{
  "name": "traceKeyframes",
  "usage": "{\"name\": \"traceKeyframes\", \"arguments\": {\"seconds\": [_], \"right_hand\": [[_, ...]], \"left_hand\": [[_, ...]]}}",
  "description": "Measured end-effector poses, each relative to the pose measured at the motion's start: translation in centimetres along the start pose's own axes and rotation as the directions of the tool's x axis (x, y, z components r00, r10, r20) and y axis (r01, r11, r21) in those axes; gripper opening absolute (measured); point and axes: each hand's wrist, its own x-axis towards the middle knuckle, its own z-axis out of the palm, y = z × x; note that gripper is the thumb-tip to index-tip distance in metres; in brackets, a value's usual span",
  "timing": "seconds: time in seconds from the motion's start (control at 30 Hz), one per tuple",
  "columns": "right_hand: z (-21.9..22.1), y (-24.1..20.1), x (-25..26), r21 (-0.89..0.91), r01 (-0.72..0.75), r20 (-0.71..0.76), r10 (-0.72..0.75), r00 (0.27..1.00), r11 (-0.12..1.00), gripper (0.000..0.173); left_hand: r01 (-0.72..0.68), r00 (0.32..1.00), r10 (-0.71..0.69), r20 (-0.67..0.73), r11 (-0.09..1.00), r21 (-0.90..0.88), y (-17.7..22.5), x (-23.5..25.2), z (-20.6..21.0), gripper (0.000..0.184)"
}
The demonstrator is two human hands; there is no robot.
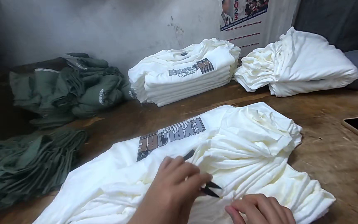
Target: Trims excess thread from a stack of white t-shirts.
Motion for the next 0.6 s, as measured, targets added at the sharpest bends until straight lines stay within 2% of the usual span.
{"name": "traceKeyframes", "arguments": {"seconds": [0.13, 0.23, 0.27, 0.33, 0.43, 0.47, 0.53, 0.6], "right_hand": [[0.2, 0.0, -0.3, 0.096, 0.040, -0.045, -0.036, 0.998, 0.995, 0.020], [-0.2, -0.2, -0.3, 0.143, 0.068, -0.007, -0.067, 0.998, 0.987, 0.021], [-0.5, -0.2, -0.1, 0.142, 0.071, 0.013, -0.074, 0.997, 0.987, 0.025], [-0.8, -0.5, 0.5, 0.149, 0.054, 0.014, -0.057, 0.998, 0.987, 0.034], [0.2, -1.7, 2.1, 0.125, 0.038, 0.007, -0.039, 0.999, 0.991, 0.049], [0.9, -2.0, 2.6, 0.095, 0.042, 0.043, -0.047, 0.998, 0.995, 0.044], [2.6, -2.1, 3.1, 0.066, 0.048, 0.083, -0.053, 0.995, 0.997, 0.019], [3.2, -1.9, 3.3, 0.219, -0.023, 0.023, 0.018, 1.000, 0.975, 0.011]], "left_hand": [[-0.144, 0.989, 0.150, -0.002, 0.955, 0.260, 2.2, -0.1, 0.6, 0.024], [-0.180, 0.979, 0.200, -0.046, 0.946, 0.271, 1.6, -0.1, 1.6, 0.021], [-0.126, 0.985, 0.149, -0.085, 0.965, 0.230, 1.5, -0.1, 1.6, 0.020], [0.054, 0.988, -0.038, -0.152, 0.993, 0.106, 1.5, -0.1, 1.2, 0.018], [0.316, 0.934, -0.330, -0.138, 0.942, -0.116, 1.5, -0.5, 1.0, 0.019], [0.396, 0.903, -0.417, -0.105, 0.901, -0.178, 1.8, -0.6, 1.1, 0.015], [0.536, 0.838, -0.543, 0.048, 0.805, -0.254, 2.6, -0.9, 0.9, 0.012], [0.646, 0.764, -0.602, 0.234, 0.707, -0.289, 3.5, -0.8, 0.4, 0.016]]}}
